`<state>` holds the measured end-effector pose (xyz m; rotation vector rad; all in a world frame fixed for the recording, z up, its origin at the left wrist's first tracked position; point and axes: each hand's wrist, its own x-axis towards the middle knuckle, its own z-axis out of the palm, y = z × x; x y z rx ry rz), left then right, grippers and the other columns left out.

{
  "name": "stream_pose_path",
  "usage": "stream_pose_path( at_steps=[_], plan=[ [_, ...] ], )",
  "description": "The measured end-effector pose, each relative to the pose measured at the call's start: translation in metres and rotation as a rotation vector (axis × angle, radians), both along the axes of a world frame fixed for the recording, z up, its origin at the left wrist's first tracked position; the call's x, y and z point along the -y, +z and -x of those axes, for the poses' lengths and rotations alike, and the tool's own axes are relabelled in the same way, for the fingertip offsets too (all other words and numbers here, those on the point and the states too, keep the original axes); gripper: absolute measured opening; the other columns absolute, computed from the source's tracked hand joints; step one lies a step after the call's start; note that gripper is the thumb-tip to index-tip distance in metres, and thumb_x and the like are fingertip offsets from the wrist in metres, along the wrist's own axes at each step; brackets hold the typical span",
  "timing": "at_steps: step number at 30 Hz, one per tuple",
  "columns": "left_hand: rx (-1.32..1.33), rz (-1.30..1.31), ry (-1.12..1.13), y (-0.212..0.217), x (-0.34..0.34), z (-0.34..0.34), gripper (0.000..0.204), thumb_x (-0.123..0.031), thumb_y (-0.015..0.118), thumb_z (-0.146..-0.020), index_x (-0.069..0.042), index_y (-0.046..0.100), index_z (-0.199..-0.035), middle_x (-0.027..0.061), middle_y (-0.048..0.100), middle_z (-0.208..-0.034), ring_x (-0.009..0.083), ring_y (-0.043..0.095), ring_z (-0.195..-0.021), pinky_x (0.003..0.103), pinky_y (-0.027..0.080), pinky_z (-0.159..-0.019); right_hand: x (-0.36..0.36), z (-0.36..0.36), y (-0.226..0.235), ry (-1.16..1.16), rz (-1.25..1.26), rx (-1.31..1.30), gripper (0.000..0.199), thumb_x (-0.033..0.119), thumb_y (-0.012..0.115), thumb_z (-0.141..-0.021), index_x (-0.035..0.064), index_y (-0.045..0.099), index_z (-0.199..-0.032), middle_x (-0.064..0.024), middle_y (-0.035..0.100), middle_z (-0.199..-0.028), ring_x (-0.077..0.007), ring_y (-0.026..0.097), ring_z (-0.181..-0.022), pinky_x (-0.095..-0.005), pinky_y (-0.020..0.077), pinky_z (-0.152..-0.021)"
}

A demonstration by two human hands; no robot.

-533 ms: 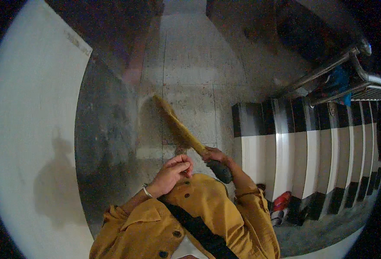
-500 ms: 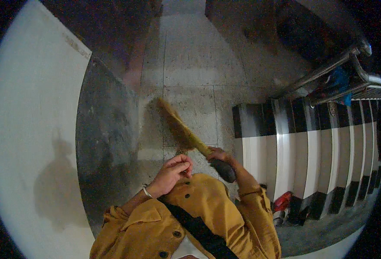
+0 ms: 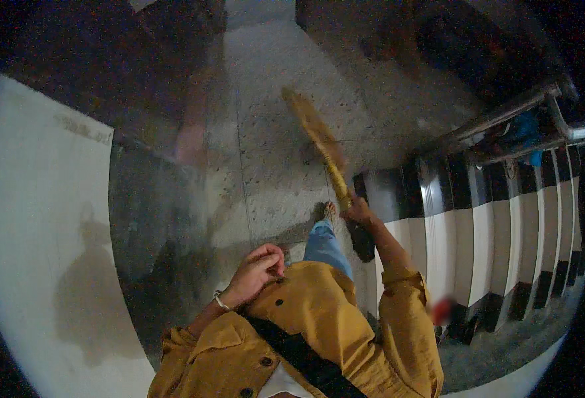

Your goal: The person sweeps a tiled floor using a yellow broom. They move systematically across the room, sweeping debris towards a staircase area. The person briefly pauses to touch their face before resuming the sweeping task.

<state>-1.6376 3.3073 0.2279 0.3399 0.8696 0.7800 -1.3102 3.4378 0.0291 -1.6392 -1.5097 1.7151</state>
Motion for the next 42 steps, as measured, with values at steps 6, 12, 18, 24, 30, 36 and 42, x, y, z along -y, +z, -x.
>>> stream_pose_path(
  at_steps=[6,12,18,24,30,36,42],
  plan=[
    [0.001,0.042,0.08,0.031,-0.05,-0.053,0.009,-0.013,0.046,-0.087,-0.005,0.049,-0.089,0.0023,0.051,-0.077,0.0116,0.05,-0.07,0.026,0.044,-0.068,-0.002,-0.045,0.015,0.188,0.354,-0.405,0.051,0.025,0.067,-0.071,0.0013,0.047,-0.111,-0.0066,0.057,-0.093,-0.0138,0.055,-0.081,-0.0271,0.0462,-0.067],
    [0.024,0.044,0.077,0.056,-0.116,-0.1,0.008,-0.012,0.046,-0.087,-0.005,0.05,-0.088,0.0024,0.051,-0.074,0.0117,0.05,-0.069,0.027,0.043,-0.067,-0.02,-0.135,-0.01,0.063,0.14,-0.567,0.046,0.031,0.057,-0.078,0.0017,0.048,-0.113,-0.0085,0.058,-0.096,-0.0189,0.056,-0.083,-0.0302,0.0442,-0.077],
    [0.027,0.021,0.119,0.067,-0.164,-0.135,0.008,-0.012,0.046,-0.086,-0.005,0.05,-0.088,0.0025,0.05,-0.076,0.0118,0.049,-0.071,0.027,0.042,-0.068,-0.151,-0.143,0.083,0.268,-0.031,0.236,0.058,0.026,0.062,-0.07,0.0044,0.041,-0.119,-0.0115,0.059,-0.096,-0.0221,0.057,-0.085,-0.0309,0.0456,-0.074],
    [0.026,0.032,0.087,0.066,-0.168,-0.144,0.008,-0.012,0.046,-0.086,-0.005,0.049,-0.087,0.002,0.049,-0.076,0.0119,0.048,-0.07,0.027,0.042,-0.068,-0.12,-0.175,0.005,0.059,-0.298,0.463,0.078,0.021,0.065,-0.065,0.0063,0.027,-0.132,-0.0128,0.058,-0.098,-0.0212,0.058,-0.077,-0.0298,0.047,-0.069],
    [0.065,0.044,0.091,0.076,-0.165,-0.157,0.008,-0.013,0.046,-0.087,-0.006,0.05,-0.088,0.0015,0.05,-0.076,0.0118,0.049,-0.07,0.027,0.043,-0.067,-0.086,-0.136,0.074,-0.499,0.082,-0.217,0.055,0.014,0.056,-0.075,0.0063,0.035,-0.125,-0.0069,0.056,-0.095,-0.0195,0.056,-0.076,-0.0312,0.0468,-0.067],
    [0.041,0.047,0.019,0.084,-0.196,-0.156,0.008,-0.013,0.046,-0.087,-0.006,0.05,-0.089,0.0019,0.051,-0.076,0.0122,0.05,-0.07,0.028,0.043,-0.066,-0.114,-0.072,0.06,-0.866,0.273,-0.465,0.03,0.024,0.048,-0.081,0.0069,0.05,-0.106,-0.007,0.055,-0.092,-0.019,0.054,-0.076,-0.0351,0.0462,-0.064],
    [0.008,0.001,-0.005,0.072,-0.266,-0.126,0.007,-0.012,0.046,-0.086,-0.005,0.049,-0.089,0.0025,0.051,-0.079,0.0126,0.05,-0.071,0.028,0.044,-0.066,-0.223,0.006,0.088,-0.841,0.449,-0.609,0.025,0.032,0.049,-0.08,0.0081,0.056,-0.08,-0.0042,0.057,-0.073,-0.0176,0.055,-0.064,-0.0324,0.0448,-0.057]
  ],
)
